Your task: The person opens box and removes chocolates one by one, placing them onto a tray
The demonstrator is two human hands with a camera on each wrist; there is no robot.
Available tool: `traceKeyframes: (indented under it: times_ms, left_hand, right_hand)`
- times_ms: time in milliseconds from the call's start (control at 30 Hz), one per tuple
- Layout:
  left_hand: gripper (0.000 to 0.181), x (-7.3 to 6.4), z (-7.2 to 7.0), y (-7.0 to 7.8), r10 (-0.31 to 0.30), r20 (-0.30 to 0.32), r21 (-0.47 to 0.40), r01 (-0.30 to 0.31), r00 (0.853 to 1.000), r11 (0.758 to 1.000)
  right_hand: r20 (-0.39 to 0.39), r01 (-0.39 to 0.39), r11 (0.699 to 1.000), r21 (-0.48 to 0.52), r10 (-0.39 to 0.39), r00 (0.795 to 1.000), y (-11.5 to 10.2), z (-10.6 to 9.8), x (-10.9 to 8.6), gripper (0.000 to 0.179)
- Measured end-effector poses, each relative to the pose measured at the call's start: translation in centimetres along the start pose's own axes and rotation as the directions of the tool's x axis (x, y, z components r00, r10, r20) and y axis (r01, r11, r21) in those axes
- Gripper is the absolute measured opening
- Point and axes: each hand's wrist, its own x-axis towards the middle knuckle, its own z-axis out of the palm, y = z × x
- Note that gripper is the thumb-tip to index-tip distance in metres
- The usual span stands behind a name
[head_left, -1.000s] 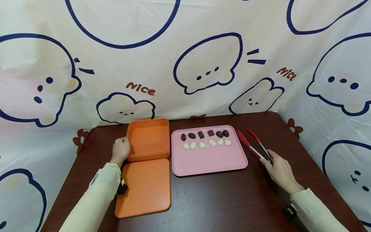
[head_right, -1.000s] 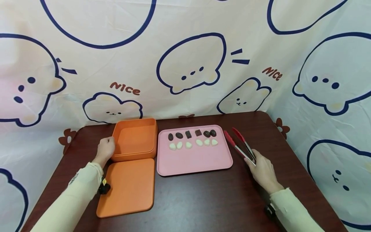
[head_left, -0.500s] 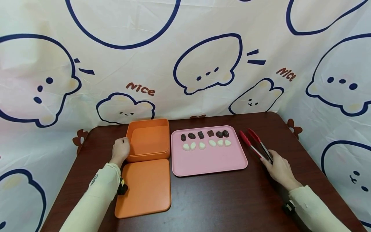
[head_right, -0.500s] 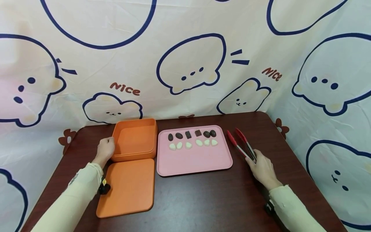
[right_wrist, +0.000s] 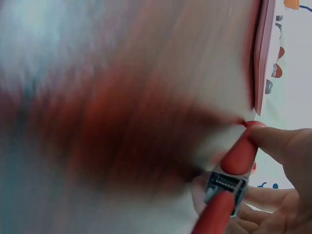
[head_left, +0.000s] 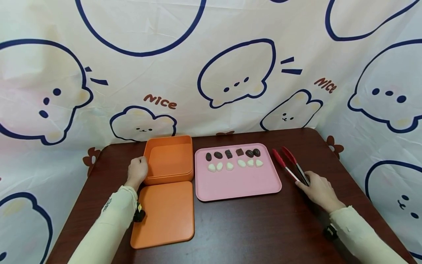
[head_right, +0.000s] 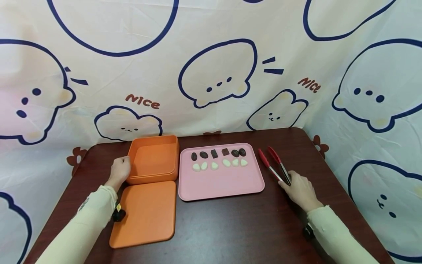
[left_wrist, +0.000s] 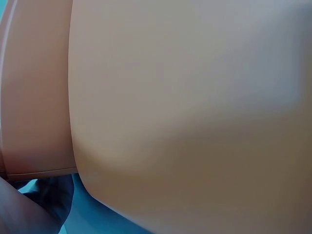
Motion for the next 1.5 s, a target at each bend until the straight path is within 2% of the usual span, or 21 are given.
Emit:
traceKeyframes:
  times_ms: [267, 533, 767, 900, 967, 1133, 1300, 1500]
  left_hand:
    - [0.042, 0.0, 0.0, -0.1, 0.001, 0.003, -0.002, -0.001, 1.000, 1.000]
    - [0.041, -0.3, -0.2, 0.3, -0.015, 0.017, -0.054, 0.016, 1.000, 0.998]
    - [0.042, -0.8, -0.7, 1.0, -0.080, 0.079, -0.126, 0.090, 0.994, 0.988]
    - [0.054, -1.1, -0.9, 1.5, -0.096, 0.142, -0.133, 0.115, 0.985, 0.984]
    - [0.057, -1.3, -0.9, 1.7, -0.095, 0.152, -0.117, 0.113, 0.984, 0.987]
    - [0.051, -1.2, -0.8, 1.9, -0.103, 0.127, -0.104, 0.117, 0.987, 0.988]
    - [0.056, -1.2, -1.0, 2.1, -0.111, 0.124, -0.132, 0.127, 0.986, 0.983]
    - [0.054, -1.5, -1.9, 2.8, -0.105, 0.070, -0.165, 0.116, 0.992, 0.979]
  right_hand:
    - [0.023, 0.000, 0.998, -0.060, 0.002, 1.000, -0.5, -0.3, 0.1, 0.059]
    - [0.063, -0.030, 0.994, -0.101, 0.036, 0.997, -0.6, -0.4, 0.2, 0.061]
    - [0.060, -0.038, 0.992, -0.121, 0.045, 0.997, -1.0, -0.8, 0.4, 0.062]
    - [0.058, -0.044, 0.991, -0.123, 0.051, 0.997, -1.2, -1.0, 0.7, 0.061]
    - [0.057, -0.047, 0.991, -0.124, 0.054, 0.997, -1.2, -1.2, 0.9, 0.061]
    - [0.024, -0.012, 0.994, -0.111, 0.015, 1.000, -1.4, -1.3, 1.4, 0.058]
    - [-0.028, 0.034, 0.995, -0.091, -0.036, 0.999, -1.9, -1.3, 1.8, 0.055]
    - [-0.133, 0.110, 0.990, -0.091, -0.121, 0.984, -2.8, -1.2, 1.9, 0.054]
